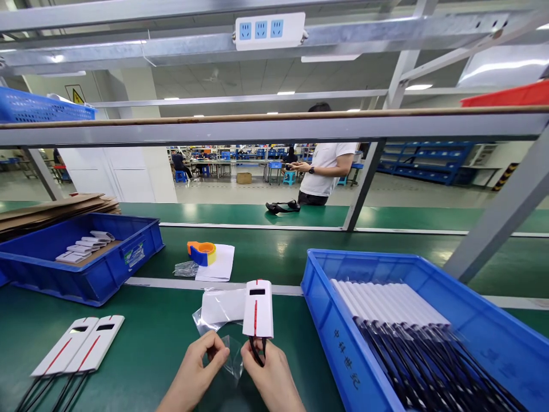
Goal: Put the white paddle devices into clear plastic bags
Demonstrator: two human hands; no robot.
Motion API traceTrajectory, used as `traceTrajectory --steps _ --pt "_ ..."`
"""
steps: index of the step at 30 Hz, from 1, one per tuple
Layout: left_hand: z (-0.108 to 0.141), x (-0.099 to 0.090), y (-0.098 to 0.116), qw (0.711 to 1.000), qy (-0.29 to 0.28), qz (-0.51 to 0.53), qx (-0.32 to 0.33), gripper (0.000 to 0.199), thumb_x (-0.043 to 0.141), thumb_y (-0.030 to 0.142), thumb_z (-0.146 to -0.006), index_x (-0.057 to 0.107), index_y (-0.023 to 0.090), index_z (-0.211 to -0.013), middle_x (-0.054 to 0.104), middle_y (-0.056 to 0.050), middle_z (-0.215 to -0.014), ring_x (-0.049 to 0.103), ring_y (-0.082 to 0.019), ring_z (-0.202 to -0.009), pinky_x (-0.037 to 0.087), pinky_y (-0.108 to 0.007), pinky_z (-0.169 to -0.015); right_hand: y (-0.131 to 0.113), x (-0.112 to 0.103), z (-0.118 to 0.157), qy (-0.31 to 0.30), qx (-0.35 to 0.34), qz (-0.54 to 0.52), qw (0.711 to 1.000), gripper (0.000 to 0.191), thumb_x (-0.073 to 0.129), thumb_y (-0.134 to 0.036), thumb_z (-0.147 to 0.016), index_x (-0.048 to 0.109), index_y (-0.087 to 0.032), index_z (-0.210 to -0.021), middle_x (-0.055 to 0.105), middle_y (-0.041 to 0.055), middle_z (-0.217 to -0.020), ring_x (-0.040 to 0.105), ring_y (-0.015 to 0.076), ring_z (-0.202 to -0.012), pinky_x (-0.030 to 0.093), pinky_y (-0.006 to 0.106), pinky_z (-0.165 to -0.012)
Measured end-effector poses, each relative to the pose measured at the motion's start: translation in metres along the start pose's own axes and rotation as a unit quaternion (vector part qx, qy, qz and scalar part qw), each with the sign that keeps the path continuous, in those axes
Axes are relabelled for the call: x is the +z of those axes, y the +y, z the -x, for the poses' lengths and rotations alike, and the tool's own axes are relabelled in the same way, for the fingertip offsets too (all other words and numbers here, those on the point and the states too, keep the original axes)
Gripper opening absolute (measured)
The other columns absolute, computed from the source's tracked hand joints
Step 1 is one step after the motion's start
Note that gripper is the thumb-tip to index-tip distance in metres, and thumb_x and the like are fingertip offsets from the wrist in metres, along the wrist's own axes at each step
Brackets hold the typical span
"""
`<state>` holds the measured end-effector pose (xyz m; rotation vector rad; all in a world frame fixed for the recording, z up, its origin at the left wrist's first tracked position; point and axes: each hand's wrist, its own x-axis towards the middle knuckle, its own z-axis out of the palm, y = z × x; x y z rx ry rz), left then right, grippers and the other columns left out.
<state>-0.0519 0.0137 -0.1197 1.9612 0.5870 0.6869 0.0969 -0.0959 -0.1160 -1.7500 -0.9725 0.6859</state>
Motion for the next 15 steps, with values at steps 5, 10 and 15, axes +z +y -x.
traceTrajectory --steps 5,10,15 --pt "0.004 0.005 0.001 0.998 -0.008 -0.036 0.045 0.032 0.051 0.037 -0.099 0.053 0.019 -0.073 0.057 -0.003 -0.075 0.053 -0.017 -0.07 0.039 -0.026 -0.064 0.002 0.003 -0.003 -0.02 0.029 -0.023 0.999 0.047 0.059 -0.051 -0.075 0.072 -0.012 -0.098 0.078 0.0153 -0.102 0.072 0.0334 -0.098 0.053 0.037 -0.087" --pt "0.008 0.013 -0.003 0.994 0.001 -0.048 0.1 0.031 0.05 0.035 -0.102 0.056 0.019 -0.076 0.06 -0.004 -0.077 0.056 -0.017 -0.071 0.041 -0.025 -0.065 0.006 0.014 -0.002 -0.044 0.027 -0.042 0.998 0.042 0.061 -0.047 -0.073 0.072 -0.011 -0.092 0.079 0.0157 -0.098 0.072 0.0345 -0.095 0.053 0.038 -0.084" --pt "0.01 0.013 -0.004 0.984 -0.002 -0.047 0.175 0.027 0.05 0.034 -0.102 0.061 0.02 -0.081 0.065 -0.006 -0.081 0.06 -0.021 -0.077 0.046 -0.029 -0.072 0.007 0.013 -0.002 -0.068 0.007 -0.068 0.995 0.037 0.066 -0.054 -0.077 0.066 -0.016 -0.075 0.072 0.0062 -0.079 0.063 0.0261 -0.082 0.046 0.033 -0.074"
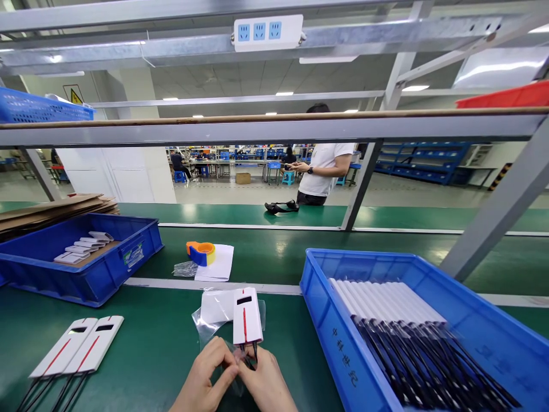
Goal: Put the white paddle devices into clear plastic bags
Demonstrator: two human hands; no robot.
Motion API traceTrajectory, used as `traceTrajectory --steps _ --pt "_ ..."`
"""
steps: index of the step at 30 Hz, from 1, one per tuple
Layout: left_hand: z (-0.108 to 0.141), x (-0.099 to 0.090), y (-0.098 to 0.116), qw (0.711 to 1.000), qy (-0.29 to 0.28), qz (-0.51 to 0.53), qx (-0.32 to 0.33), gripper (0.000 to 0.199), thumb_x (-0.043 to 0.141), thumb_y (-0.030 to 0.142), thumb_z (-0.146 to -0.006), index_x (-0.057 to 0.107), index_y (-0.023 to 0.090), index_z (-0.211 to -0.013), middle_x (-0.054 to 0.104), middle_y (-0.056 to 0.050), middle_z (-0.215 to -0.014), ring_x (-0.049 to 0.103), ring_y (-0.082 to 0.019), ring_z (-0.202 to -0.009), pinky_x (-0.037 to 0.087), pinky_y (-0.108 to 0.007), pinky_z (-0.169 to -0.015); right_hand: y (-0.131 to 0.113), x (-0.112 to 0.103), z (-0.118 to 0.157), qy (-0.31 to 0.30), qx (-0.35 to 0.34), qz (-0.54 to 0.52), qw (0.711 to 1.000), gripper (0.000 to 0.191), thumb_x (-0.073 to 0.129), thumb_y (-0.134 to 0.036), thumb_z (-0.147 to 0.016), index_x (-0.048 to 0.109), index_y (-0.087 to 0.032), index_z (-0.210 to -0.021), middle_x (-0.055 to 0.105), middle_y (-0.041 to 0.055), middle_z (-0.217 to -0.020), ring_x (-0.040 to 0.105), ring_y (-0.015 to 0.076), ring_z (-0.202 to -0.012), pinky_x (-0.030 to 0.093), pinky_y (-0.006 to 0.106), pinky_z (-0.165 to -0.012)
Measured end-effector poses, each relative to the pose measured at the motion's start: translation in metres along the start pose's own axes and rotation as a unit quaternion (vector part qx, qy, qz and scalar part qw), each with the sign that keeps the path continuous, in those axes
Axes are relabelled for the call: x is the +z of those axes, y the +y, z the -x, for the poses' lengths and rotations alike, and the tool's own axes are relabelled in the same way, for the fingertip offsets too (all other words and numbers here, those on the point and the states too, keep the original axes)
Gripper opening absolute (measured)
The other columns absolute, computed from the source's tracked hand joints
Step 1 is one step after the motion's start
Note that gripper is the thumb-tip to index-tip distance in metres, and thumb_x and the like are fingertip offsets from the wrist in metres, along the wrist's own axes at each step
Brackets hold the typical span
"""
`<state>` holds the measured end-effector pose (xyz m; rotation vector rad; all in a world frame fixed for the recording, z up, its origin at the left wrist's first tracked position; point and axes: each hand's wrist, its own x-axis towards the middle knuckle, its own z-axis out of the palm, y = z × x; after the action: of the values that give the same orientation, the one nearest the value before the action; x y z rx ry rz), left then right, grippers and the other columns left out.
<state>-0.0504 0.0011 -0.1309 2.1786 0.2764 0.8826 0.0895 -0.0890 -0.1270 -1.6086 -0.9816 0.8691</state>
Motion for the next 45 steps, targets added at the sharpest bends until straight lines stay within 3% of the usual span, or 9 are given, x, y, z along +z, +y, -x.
traceTrajectory --steps 2,6,10,14,20,29,35,40,45 --pt "-0.001 -0.005 0.0 0.999 0.023 0.012 -0.023 0.024 0.051 0.036 -0.102 0.065 0.021 -0.091 0.068 -0.008 -0.091 0.062 -0.024 -0.089 0.048 -0.033 -0.082 -0.005 -0.002 0.001 -0.009 -0.001 -0.018 1.0 0.045 0.067 -0.062 -0.077 0.061 -0.018 -0.07 0.064 0.0028 -0.071 0.057 0.0217 -0.074 0.043 0.032 -0.07" --pt "-0.009 -0.022 0.001 0.988 0.052 0.056 -0.138 0.025 0.058 0.039 -0.098 0.066 0.022 -0.114 0.069 -0.012 -0.116 0.061 -0.029 -0.112 0.045 -0.04 -0.099 -0.014 -0.004 0.005 -0.043 0.013 -0.063 0.997 0.052 0.067 -0.07 -0.075 0.057 -0.02 -0.07 0.056 0.0012 -0.071 0.05 0.0186 -0.071 0.04 0.031 -0.069" --pt "-0.015 -0.032 0.007 0.976 -0.022 0.108 -0.19 0.017 0.068 0.03 -0.087 0.069 0.019 -0.1 0.072 -0.007 -0.098 0.064 -0.026 -0.096 0.046 -0.034 -0.09 -0.015 -0.004 0.008 -0.068 0.02 -0.102 0.992 0.052 0.072 -0.071 -0.072 0.061 -0.02 -0.077 0.057 0.0011 -0.075 0.053 0.0195 -0.075 0.043 0.03 -0.074" --pt "-0.017 -0.032 0.011 0.962 -0.051 0.133 -0.235 0.009 0.068 0.026 -0.081 0.066 0.017 -0.08 0.066 -0.003 -0.079 0.058 -0.02 -0.077 0.042 -0.028 -0.073 -0.013 -0.004 0.009 -0.086 0.018 -0.121 0.989 0.051 0.074 -0.067 -0.075 0.063 -0.017 -0.078 0.058 0.0003 -0.073 0.053 0.0186 -0.074 0.041 0.03 -0.073" --pt "-0.015 -0.032 0.003 0.953 -0.067 0.156 -0.253 0.018 0.071 0.032 -0.078 0.064 0.016 -0.075 0.058 0.0 -0.07 0.047 -0.015 -0.067 0.034 -0.025 -0.064 -0.017 -0.004 0.012 -0.124 0.001 -0.137 0.983 0.048 0.076 -0.061 -0.077 0.065 -0.015 -0.079 0.059 0.001 -0.077 0.052 0.0179 -0.078 0.04 0.029 -0.076" --pt "-0.013 -0.031 0.002 0.954 -0.071 0.161 -0.242 0.053 0.058 0.064 -0.09 0.062 0.016 -0.068 0.052 0.001 -0.059 0.044 -0.013 -0.057 0.029 -0.025 -0.057 -0.034 -0.011 0.016 -0.159 0.0 -0.132 0.978 0.046 0.074 -0.06 -0.079 0.067 -0.015 -0.081 0.054 -0.0021 -0.074 0.044 0.0153 -0.074 0.037 0.028 -0.072" --pt "-0.013 -0.031 0.004 0.955 -0.098 0.149 -0.235 0.056 0.054 0.067 -0.092 0.059 0.016 -0.069 0.05 0.002 -0.06 0.041 -0.013 -0.057 0.029 -0.025 -0.057 -0.023 -0.008 0.012 -0.124 0.002 -0.11 0.986 0.047 0.075 -0.06 -0.074 0.069 -0.015 -0.085 0.065 0.0031 -0.081 0.057 0.021 -0.079 0.044 0.031 -0.077" --pt "-0.013 -0.028 0.009 0.952 -0.136 0.142 -0.235 0.061 0.05 0.073 -0.091 0.052 0.018 -0.065 0.048 0.003 -0.059 0.04 -0.013 -0.057 0.029 -0.025 -0.056 -0.02 -0.014 0.013 -0.064 0.005 -0.049 0.997 0.028 0.068 -0.043 -0.082 0.062 -0.017 -0.076 0.058 -0.0011 -0.071 0.05 0.0162 -0.068 0.038 0.028 -0.065" --pt "-0.012 -0.027 0.005 0.952 -0.136 0.118 -0.249 0.067 0.041 0.079 -0.092 0.055 0.018 -0.067 0.045 0.004 -0.054 0.036 -0.012 -0.051 0.028 -0.025 -0.053 -0.019 -0.016 0.009 -0.039 -0.012 -0.002 0.999 0.035 0.063 -0.051 -0.085 0.062 -0.017 -0.077 0.059 0.0001 -0.072 0.051 0.0174 -0.07 0.039 0.029 -0.065"
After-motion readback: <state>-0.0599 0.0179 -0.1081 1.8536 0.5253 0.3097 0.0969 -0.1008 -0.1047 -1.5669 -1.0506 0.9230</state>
